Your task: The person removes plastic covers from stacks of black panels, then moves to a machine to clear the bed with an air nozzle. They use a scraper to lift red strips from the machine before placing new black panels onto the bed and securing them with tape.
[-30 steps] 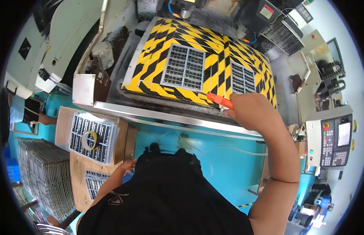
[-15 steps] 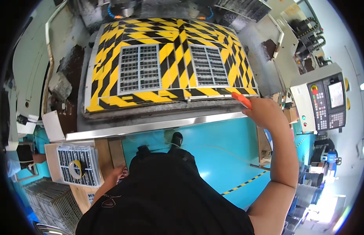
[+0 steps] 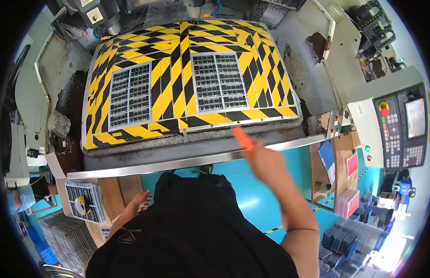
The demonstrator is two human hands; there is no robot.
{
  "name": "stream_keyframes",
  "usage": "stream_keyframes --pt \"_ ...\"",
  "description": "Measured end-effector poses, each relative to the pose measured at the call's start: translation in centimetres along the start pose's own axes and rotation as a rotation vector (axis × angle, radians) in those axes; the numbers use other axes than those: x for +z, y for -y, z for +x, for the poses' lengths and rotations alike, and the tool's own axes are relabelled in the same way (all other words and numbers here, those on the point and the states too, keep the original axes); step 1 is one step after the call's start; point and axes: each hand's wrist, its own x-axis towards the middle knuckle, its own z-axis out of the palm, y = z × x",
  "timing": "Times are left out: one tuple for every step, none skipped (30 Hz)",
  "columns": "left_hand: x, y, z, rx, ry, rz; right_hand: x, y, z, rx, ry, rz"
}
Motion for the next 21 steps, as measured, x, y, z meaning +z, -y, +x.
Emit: stream_keyframes --pt "0.4 -0.6 -0.2 0.019 0.008 0.006 0.1 1.0 -0.1 -0.134 0.067 0.013" --pt "0.9 -1.0 -0.3 0.014 0.003 -0.004 1.1 -0.6 1.5 -0.049 -0.087 0.097" --pt "1.6 -1.8 -0.7 0.041 0.013 0.007 1.6 -2.4 3.5 -0.055 -0.084 0.094" --pt "1.9 -2.4 -1.1 0.068 0.022 0.025 1.7 -4.4 5.8 0.025 -0.175 0.209" --pt "1.8 -2.3 -1.3 0.065 0.019 0.02 1.9 -5.2 7.2 0.102 -0.264 0.32" --pt "2.0 -2.3 -1.1 0.056 0.023 0.036 3.0 -2.7 6.7 0.017 -0.204 0.161" --pt "1.9 -1.9 -1.0 0.044 0.028 0.051 1.7 1.1 4.5 -0.183 -0.063 0.091" --pt "1.4 -2.1 -0.8 0.053 0.03 0.049 3.1 -0.1 7.0 -0.186 -0.096 0.147" --pt "0.7 -2.3 -0.6 0.048 0.015 0.06 4.0 -1.9 10.2 -0.188 -0.127 0.206" --pt "0.4 -1.9 -0.5 0.037 -0.006 0.056 2.6 -2.3 12.1 -0.069 -0.185 0.32" --pt "0.2 -1.7 -0.4 0.042 -0.001 0.05 1.6 -2.6 13.0 0.063 -0.247 0.433" --pt "0.0 -1.9 -0.3 0.043 -0.005 -0.021 1.8 -0.9 12.3 -0.149 -0.186 0.244" --pt "-0.6 -1.3 -0.3 0.04 -0.017 -0.093 1.5 2.8 9.8 -0.14 -0.149 0.199" --pt "-0.9 -1.0 0.0 0.042 -0.021 -0.102 1.8 2.8 11.7 -0.115 -0.195 0.272" --pt "-1.3 0.1 0.6 0.066 -0.038 -0.079 2.2 2.3 14.1 -0.087 -0.24 0.349" --pt "-1.6 0.4 1.0 0.09 -0.051 -0.051 2.2 0.3 17.0 -0.024 -0.279 0.401" --pt "-1.5 0.1 0.8 0.097 -0.05 -0.055 2.0 -1.2 19.2 0.036 -0.32 0.446" --pt "-1.0 -0.2 0.3 0.102 -0.08 -0.109 2.9 1.0 18.7 0.021 -0.283 0.291" --pt "-0.8 0.3 -0.1 0.103 -0.113 -0.167 2.8 4.3 16.0 -0.182 -0.264 0.23" --pt "-0.8 0.2 -0.1 0.102 -0.115 -0.176 3.6 4.3 18.4 -0.16 -0.292 0.305" --pt "-1.1 0.4 -0.1 0.108 -0.114 -0.089 3.9 3.6 20.4 -0.124 -0.321 0.388"
